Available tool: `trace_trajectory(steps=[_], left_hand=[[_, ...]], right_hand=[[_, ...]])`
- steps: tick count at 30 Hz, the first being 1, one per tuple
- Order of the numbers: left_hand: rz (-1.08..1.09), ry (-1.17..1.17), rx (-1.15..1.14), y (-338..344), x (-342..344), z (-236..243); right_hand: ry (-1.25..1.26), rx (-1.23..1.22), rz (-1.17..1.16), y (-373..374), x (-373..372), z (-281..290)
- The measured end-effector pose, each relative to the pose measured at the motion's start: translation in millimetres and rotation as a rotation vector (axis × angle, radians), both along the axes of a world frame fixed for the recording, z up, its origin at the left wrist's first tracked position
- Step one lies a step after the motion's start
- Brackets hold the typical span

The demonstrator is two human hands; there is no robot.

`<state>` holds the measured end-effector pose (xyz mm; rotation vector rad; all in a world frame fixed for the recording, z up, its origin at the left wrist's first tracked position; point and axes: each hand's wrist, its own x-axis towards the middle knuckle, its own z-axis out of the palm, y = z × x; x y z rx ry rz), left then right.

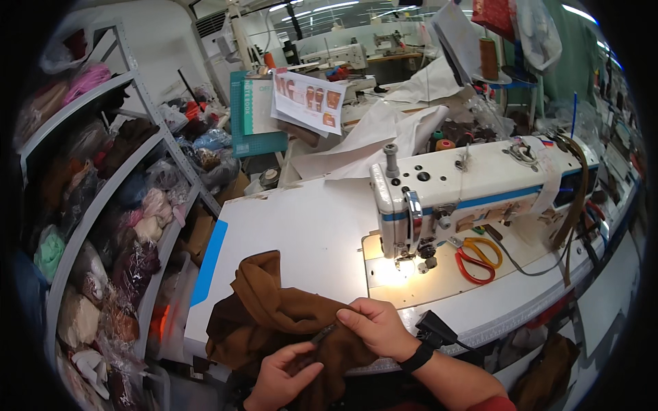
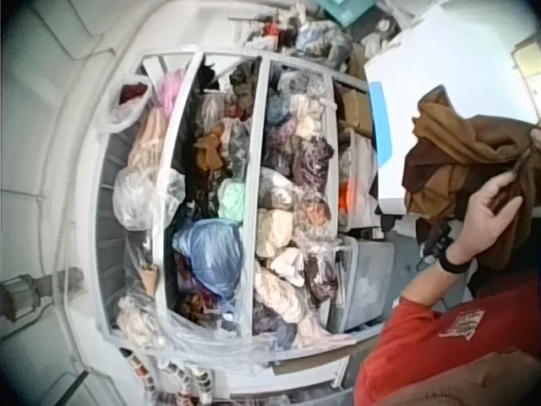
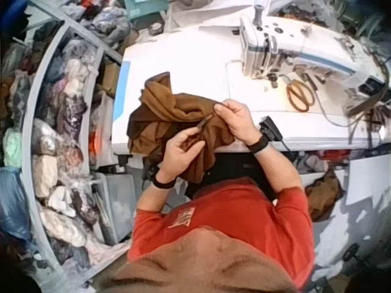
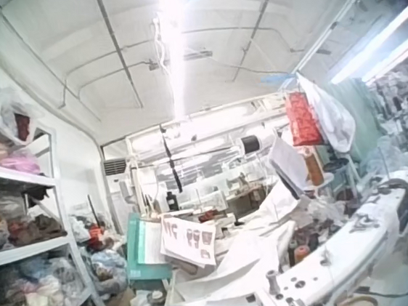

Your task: Sewing a zipper onto a brown garment using an industrial sewing machine.

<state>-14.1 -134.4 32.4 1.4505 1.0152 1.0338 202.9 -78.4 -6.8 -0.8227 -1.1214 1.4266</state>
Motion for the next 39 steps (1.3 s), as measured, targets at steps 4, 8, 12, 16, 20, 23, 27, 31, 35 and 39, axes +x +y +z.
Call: trace_trajectory(steps=[4, 8, 12, 16, 20, 23, 27, 31, 35, 39], left_hand=[[-0.010, 0.313, 0.409, -8.5, -24.1, -3.5], [0.104, 0.492, 0.519, -36.6, -30.7, 3.9], [0.138, 0.604, 0.668, -59.4, -41.6, -30.6], [0.207, 0.544, 0.613, -62.1, -54.1, -33.2], [0.387, 0.328, 0.235, -63.8, -79.3, -26.8], [0.486, -0.002, 0.411, -51.1, -84.0, 6.7], [0.510, -0.104, 0.712, -27.8, -112.4, 49.8], [0.142, -0.109, 0.779, 12.6, -54.9, 87.2], [-0.468, 0.028, 0.363, -7.6, -8.1, 67.4], [-0.838, -0.032, 0.377, -48.2, 87.5, 58.7]], right_hand=[[-0.009, 0.044, -0.006, 7.5, 6.5, 13.2], [0.059, 0.065, -0.038, 17.9, 2.7, 31.8], [0.124, 0.165, -0.038, 5.3, -9.4, 86.0], [-0.111, 0.240, 0.075, -2.3, -13.0, 132.3], [-0.192, 0.540, -0.004, -19.3, -7.1, 201.8], [-0.487, 0.588, -0.018, -27.8, -9.2, 231.6], [-0.122, 0.767, -0.126, -64.2, 9.0, 288.0], [-0.375, 0.931, -0.297, -112.0, 54.0, 336.6], [-0.350, 1.032, -0.144, -155.0, 99.1, 374.1], [-0.441, 1.023, -0.533, -240.1, 198.7, 384.8]])
